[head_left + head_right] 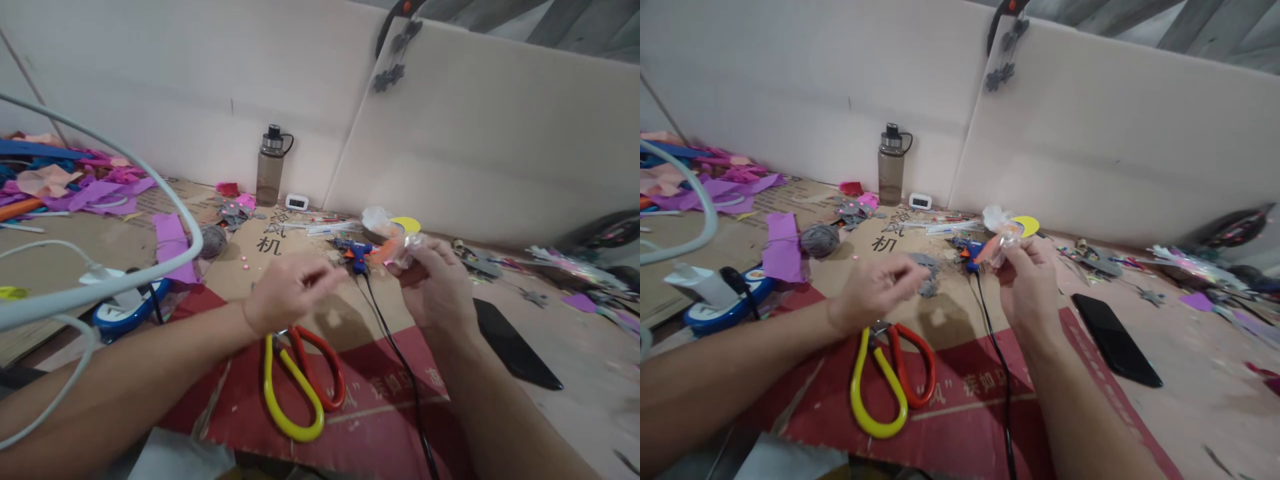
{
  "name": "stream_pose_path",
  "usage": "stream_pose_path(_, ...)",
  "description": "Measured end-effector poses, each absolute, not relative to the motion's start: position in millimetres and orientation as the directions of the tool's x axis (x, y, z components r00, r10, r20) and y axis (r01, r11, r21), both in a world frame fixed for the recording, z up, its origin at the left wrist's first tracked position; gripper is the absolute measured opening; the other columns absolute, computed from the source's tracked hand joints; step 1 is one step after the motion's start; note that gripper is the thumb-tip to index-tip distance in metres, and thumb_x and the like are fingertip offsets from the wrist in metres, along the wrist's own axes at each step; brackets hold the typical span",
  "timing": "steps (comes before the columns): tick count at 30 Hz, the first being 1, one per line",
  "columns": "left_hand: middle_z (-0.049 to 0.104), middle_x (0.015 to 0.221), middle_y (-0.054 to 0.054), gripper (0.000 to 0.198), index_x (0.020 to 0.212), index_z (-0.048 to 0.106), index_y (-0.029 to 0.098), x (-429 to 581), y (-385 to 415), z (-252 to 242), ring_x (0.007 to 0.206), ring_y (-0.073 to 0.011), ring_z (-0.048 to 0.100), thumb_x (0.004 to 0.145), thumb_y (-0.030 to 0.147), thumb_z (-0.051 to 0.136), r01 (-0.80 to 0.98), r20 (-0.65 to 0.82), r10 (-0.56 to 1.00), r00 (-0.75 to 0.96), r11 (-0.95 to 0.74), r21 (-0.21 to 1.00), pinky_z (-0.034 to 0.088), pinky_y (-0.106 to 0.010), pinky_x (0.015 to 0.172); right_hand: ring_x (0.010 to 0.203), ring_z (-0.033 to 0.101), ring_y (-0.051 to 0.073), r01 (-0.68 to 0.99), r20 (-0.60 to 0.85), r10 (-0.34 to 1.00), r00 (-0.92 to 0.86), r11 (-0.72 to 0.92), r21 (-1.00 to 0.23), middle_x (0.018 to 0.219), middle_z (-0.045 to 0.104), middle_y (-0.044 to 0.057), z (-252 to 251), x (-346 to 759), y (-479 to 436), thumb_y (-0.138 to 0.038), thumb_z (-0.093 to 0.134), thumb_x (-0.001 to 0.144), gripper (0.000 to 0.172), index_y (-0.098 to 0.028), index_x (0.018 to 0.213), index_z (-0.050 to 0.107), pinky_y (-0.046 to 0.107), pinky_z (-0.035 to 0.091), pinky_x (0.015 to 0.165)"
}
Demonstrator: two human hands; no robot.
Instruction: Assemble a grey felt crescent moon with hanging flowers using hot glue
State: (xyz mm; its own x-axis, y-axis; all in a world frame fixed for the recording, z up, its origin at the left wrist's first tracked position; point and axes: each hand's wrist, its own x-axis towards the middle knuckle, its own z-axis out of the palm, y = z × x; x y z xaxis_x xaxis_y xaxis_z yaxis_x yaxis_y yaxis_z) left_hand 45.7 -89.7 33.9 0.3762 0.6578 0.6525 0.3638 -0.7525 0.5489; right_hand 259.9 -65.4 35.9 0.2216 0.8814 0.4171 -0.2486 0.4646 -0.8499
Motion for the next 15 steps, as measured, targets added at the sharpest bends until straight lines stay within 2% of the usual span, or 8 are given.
stream_pose_path(3,0.053,0.054,0.003,0.035,0.064,0.053,0.021,31,-69,48,0.050,-0.0098,0.049,0.090,0.044,0.048,0.272,0.644,0.760,0.088,-0.640,0.719,0.039,-0.028,0.053,0.051,0.045,0.009,-0.286,0.419,0.865,0.277,0.490,-0.824,0.057,0.052,-0.004,38,267,-61,-0.018,0.066,0.071,0.021,-0.019,0.059,0.048,0.023,0.036,0.048)
stream_pose_path(7,0.051,0.056,0.005,0.033,0.068,0.052,0.022,14,-45,55,0.049,-0.0091,0.050,0.087,0.049,0.051,0.126,0.561,0.826,-0.055,-0.552,0.824,0.033,-0.027,0.048,0.051,0.044,0.008,-0.296,0.383,0.892,0.241,0.443,-0.846,0.058,0.050,-0.004,35,267,-60,-0.019,0.067,0.071,0.022,-0.019,0.060,0.049,0.022,0.035,0.048)
stream_pose_path(12,0.049,0.056,0.007,0.034,0.070,0.049,0.020,11,-37,51,0.048,-0.0057,0.047,0.087,0.050,0.050,0.089,0.509,0.853,-0.120,-0.501,0.861,0.031,-0.024,0.049,0.051,0.043,0.007,-0.334,0.411,0.873,0.263,0.482,-0.810,0.056,0.050,-0.004,38,266,-62,-0.015,0.066,0.069,0.023,-0.019,0.057,0.047,0.021,0.034,0.047)
stream_pose_path(15,0.048,0.055,0.006,0.035,0.067,0.051,0.019,19,-46,47,0.046,-0.0060,0.044,0.087,0.048,0.052,0.113,0.510,0.860,-0.033,-0.504,0.857,0.033,-0.025,0.048,0.051,0.044,0.007,-0.315,0.415,0.871,0.263,0.484,-0.816,0.058,0.051,-0.004,38,265,-62,-0.017,0.067,0.070,0.023,-0.019,0.059,0.047,0.021,0.035,0.046)
